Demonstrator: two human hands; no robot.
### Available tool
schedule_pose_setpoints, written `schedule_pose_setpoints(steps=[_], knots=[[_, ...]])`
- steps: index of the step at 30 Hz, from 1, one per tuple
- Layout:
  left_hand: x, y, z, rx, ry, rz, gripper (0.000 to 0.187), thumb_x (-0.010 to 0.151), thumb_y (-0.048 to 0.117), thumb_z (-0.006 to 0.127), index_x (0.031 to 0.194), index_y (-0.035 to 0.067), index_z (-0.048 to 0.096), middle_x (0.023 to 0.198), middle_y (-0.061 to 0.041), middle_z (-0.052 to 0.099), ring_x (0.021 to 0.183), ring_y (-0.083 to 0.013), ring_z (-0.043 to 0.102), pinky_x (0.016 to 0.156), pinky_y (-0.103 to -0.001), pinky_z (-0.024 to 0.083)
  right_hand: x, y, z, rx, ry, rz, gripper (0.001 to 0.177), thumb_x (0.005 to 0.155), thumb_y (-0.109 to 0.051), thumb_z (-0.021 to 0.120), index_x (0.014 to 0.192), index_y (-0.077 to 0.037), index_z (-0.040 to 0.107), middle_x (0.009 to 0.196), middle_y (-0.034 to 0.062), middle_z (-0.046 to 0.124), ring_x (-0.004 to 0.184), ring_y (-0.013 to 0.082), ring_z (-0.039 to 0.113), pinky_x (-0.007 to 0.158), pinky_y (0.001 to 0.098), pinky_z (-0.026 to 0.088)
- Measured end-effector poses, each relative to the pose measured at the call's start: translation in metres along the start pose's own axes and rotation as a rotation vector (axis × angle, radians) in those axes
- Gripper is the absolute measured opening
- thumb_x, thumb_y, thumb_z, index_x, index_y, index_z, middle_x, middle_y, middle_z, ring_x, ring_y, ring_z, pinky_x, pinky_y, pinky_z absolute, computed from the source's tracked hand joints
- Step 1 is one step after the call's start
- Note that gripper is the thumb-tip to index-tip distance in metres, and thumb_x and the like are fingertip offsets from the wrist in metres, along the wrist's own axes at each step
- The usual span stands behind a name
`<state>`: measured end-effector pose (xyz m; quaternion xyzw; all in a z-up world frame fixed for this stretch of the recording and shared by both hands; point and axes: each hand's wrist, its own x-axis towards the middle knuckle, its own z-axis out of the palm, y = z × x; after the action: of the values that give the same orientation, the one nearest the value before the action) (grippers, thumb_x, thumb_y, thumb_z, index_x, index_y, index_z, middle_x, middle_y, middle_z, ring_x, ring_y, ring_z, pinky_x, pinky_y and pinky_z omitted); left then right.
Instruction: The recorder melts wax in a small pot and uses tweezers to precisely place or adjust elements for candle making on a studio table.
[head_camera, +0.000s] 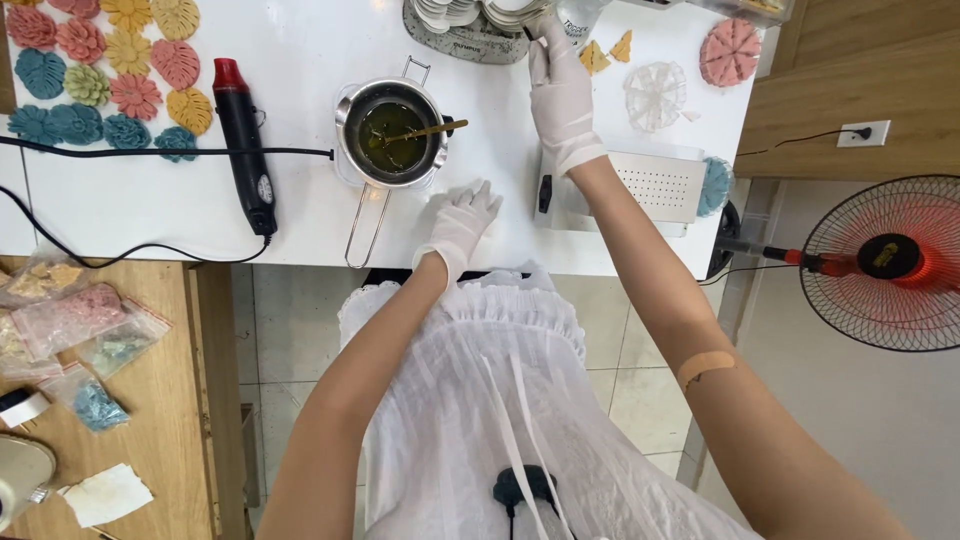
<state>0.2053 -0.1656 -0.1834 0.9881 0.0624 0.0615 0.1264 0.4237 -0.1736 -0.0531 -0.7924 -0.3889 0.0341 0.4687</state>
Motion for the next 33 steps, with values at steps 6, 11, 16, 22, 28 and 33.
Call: schedule_pose_setpoints(steps=[6, 11, 16, 22, 28, 33], knots=[[0.005, -0.013, 0.044, -0.288, -0.239, -0.219, 0.023, 0.090, 0.019, 0.067, 0.112, 0.015, 0.064, 0.123, -0.009, 0.065, 0.119, -0.0303, 0.059, 0.100, -0.040, 0.050, -0.010, -0.038, -0.044, -0.275, -0.278, -0.197, 0.030, 0.101, -0.001, 0.064, 0.130, -0.005, 0.060, 0.114, 0.0215, 0.070, 0.105, 0.0398, 0.068, 0.091, 0.0422, 0.055], [0.030, -0.006, 0.005, -0.427, -0.060, -0.583, 0.025, 0.094, 0.028, 0.066, 0.114, 0.012, 0.064, 0.126, -0.010, 0.062, 0.115, -0.0303, 0.062, 0.095, -0.044, 0.052, -0.002, -0.114, -0.023, -0.329, -0.501, -0.014, 0.027, 0.096, -0.011, 0.071, 0.123, -0.011, 0.068, 0.103, 0.0158, 0.074, 0.092, 0.0338, 0.071, 0.079, 0.0413, 0.055], [0.025, 0.012, 0.048, -0.386, 0.115, -0.652, 0.044, 0.092, 0.031, 0.065, 0.128, 0.005, 0.061, 0.143, -0.020, 0.053, 0.121, -0.0344, 0.059, 0.093, -0.044, 0.053, -0.004, -0.126, 0.021, -0.465, -0.669, -0.099, 0.015, 0.091, -0.022, 0.078, 0.102, -0.012, 0.075, 0.090, 0.0116, 0.075, 0.084, 0.0334, 0.072, 0.073, 0.0427, 0.053], [0.001, 0.017, 0.095, -0.369, -0.314, -0.683, 0.037, 0.092, 0.023, 0.062, 0.126, 0.009, 0.063, 0.143, -0.023, 0.053, 0.119, -0.0337, 0.063, 0.093, -0.045, 0.054, -0.023, -0.102, 0.069, -0.549, -0.782, -0.047, 0.014, 0.076, -0.017, 0.081, 0.090, -0.014, 0.077, 0.083, 0.0110, 0.075, 0.082, 0.0327, 0.072, 0.075, 0.0431, 0.055], [0.001, 0.025, 0.078, -0.433, -0.198, -0.748, 0.037, 0.088, 0.016, 0.061, 0.118, -0.005, 0.063, 0.110, -0.020, 0.068, 0.097, -0.0322, 0.071, 0.079, -0.043, 0.057, -0.031, -0.103, 0.089, -0.598, -0.754, 0.063, 0.015, 0.077, -0.019, 0.081, 0.090, -0.013, 0.076, 0.082, 0.0127, 0.074, 0.081, 0.0336, 0.072, 0.074, 0.0441, 0.055], [-0.010, 0.021, 0.053, -0.221, -0.203, -0.563, 0.022, 0.089, 0.010, 0.061, 0.104, -0.005, 0.067, 0.100, -0.021, 0.067, 0.081, -0.0277, 0.069, 0.062, -0.040, 0.057, -0.034, -0.100, 0.096, -0.661, -0.730, 0.060, 0.012, 0.079, -0.017, 0.079, 0.090, -0.013, 0.076, 0.083, 0.0123, 0.074, 0.083, 0.0338, 0.072, 0.074, 0.0444, 0.055]])
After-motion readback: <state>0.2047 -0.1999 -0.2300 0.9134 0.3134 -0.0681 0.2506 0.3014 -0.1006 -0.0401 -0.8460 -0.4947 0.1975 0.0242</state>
